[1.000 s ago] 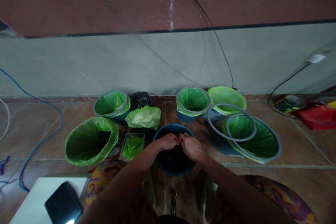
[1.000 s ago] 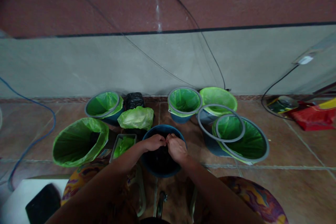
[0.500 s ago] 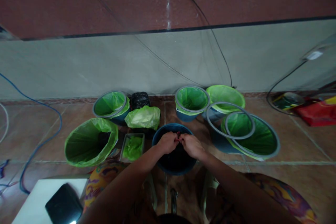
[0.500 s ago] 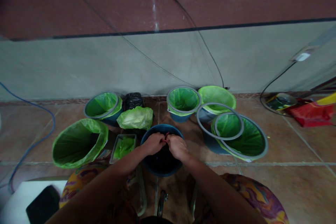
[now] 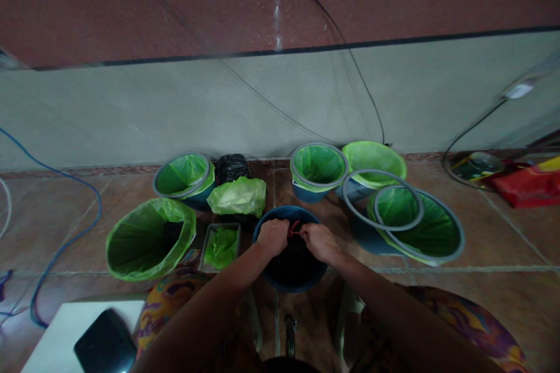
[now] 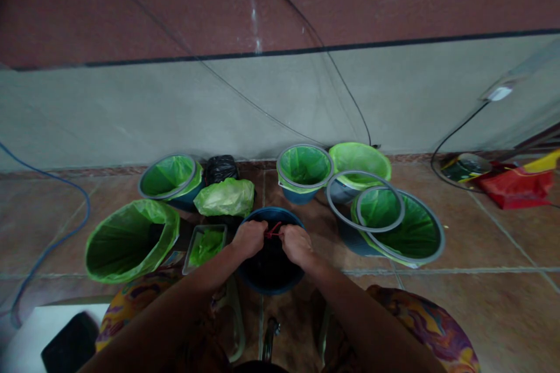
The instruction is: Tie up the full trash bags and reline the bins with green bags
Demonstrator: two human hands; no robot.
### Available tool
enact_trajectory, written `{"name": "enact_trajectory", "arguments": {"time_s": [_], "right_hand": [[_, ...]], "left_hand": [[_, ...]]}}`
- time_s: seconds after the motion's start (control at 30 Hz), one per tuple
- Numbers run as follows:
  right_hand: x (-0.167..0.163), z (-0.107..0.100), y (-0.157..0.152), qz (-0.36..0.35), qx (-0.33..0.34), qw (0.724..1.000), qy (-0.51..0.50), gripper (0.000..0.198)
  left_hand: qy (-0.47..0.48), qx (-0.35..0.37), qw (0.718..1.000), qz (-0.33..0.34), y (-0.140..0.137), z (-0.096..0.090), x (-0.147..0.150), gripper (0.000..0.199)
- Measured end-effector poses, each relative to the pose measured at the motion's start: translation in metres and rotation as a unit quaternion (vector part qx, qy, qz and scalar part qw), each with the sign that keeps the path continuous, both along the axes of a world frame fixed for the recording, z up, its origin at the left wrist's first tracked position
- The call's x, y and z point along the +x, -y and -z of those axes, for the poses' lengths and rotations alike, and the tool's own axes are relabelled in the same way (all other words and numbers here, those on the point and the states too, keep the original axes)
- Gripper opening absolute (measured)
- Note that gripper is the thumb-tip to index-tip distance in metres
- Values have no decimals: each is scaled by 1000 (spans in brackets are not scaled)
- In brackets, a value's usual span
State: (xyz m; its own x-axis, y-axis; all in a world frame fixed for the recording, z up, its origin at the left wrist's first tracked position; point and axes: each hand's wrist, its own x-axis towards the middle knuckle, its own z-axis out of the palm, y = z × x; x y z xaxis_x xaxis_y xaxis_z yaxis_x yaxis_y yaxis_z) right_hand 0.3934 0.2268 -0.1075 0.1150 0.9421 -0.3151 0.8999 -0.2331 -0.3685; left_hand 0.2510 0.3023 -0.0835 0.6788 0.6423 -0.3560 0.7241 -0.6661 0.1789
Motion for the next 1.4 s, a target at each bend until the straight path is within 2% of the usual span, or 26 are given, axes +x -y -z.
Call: {"name": "enact_trajectory", "arguments": {"time_s": [0.17, 0.33, 0.43, 0.53, 0.6, 0.77, 0.9, 0.97, 1.07, 1.13, 1.23, 1.4], "right_hand": [[4, 0, 2, 9, -21, 998, 56, 24], [7, 0, 0, 14, -30, 997, 67, 25], [11, -1, 1, 10, -41, 998, 54, 23], [16, -2, 3, 28, -61, 996, 55, 30], [18, -4, 4, 37, -69, 995, 59, 35], [13, -7, 7, 28, -97, 994, 50, 54], [0, 2, 15, 2, -99, 995, 15, 77], [-6, 11, 20, -20, -91, 996, -10, 86], [-12, 27, 24, -49, -76, 995, -44, 91], [-15, 36, 25, -49, -85, 994, -47, 91], [-19, 46, 25, -29, -92, 994, -44, 90], [-22, 49, 21, 9, -42, 996, -74, 81]], "left_hand": [[-41, -14, 999, -16, -4, -4, -4, 28], [-46, -18, 999, -8, -7, 5, -9, 27], [-69, -51, 996, -5, -6, 9, -12, 27], [-97, -94, 991, -22, -6, 10, -15, 30], [-104, -119, 987, -29, -9, 9, -16, 43], [-83, -154, 984, -10, -14, 14, -15, 99], [-65, -136, 987, -45, -3, 33, -15, 114], [-56, -138, 988, -35, 5, 43, -14, 99], [-81, -148, 986, -11, 13, 52, -9, 47], [-96, -152, 984, -17, 14, 53, -4, 31], [-67, -146, 987, -21, 11, 49, 3, 28], [11, -143, 988, -53, 7, 36, 7, 32]]}}
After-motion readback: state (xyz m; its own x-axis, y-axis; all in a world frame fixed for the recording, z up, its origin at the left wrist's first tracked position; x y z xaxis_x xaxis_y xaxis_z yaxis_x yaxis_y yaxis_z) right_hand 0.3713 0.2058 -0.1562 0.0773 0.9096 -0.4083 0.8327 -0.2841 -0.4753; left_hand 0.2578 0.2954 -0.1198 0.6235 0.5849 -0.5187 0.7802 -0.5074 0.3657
